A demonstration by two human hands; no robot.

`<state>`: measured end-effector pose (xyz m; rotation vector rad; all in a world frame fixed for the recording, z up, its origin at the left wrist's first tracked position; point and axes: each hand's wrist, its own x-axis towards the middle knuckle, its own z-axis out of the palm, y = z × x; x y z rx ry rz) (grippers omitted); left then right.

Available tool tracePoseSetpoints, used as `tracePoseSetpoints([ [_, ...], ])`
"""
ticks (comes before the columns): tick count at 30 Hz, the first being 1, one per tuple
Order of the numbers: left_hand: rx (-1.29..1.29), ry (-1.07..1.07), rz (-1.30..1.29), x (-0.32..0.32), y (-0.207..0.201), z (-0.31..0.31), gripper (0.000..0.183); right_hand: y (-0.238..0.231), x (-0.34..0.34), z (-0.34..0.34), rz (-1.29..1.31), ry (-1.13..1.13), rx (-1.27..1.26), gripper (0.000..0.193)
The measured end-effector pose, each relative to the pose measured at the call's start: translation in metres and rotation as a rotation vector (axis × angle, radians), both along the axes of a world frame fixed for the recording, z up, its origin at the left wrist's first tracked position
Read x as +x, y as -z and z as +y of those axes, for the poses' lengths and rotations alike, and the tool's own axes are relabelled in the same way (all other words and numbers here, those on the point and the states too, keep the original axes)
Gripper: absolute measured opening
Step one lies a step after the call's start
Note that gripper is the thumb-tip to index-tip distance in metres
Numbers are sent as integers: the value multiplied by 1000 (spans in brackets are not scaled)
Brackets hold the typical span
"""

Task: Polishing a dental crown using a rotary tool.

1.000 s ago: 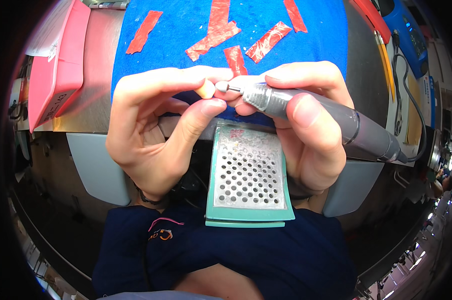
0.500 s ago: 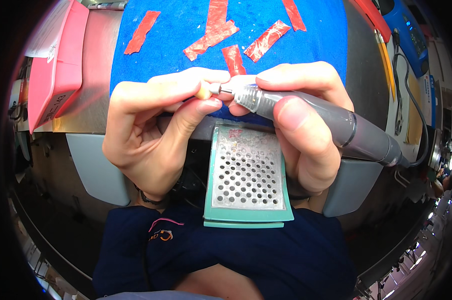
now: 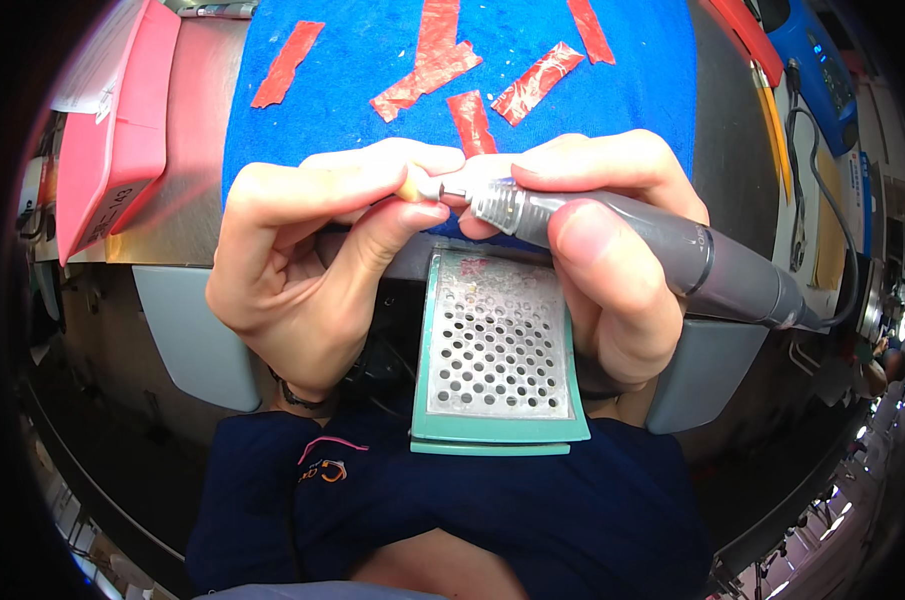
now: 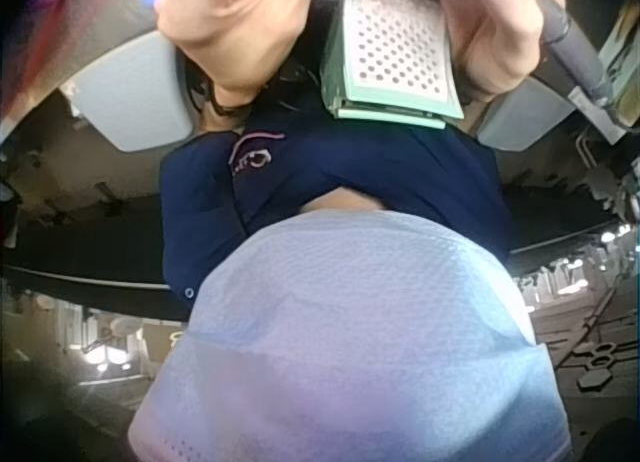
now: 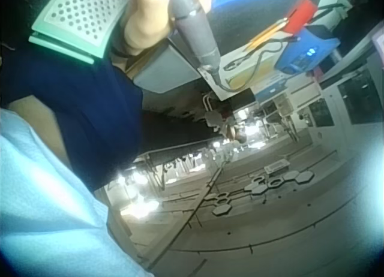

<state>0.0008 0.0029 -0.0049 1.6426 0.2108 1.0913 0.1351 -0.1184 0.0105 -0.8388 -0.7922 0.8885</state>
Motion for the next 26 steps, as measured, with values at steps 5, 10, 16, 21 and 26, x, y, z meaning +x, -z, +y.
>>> tracePoseSetpoints([
  [5, -5, 6, 8, -8, 1, 2, 26, -1, -7, 1, 18, -30, 4, 31],
  [10, -76, -15, 97, -9, -9, -5, 25, -1, -13, 0, 266, 83, 101, 25],
  [16, -185, -174, 110, 0, -19, -17, 20, -14, -1, 3, 282, 115, -61, 19],
  [21, -94, -324, 149, -7, -47, -38, 17, -25, 6, -8, 356, 99, 36, 15],
  [26, 74, -301, 145, -26, -43, -42, 19, -15, 4, -13, 310, 114, 124, 16],
])
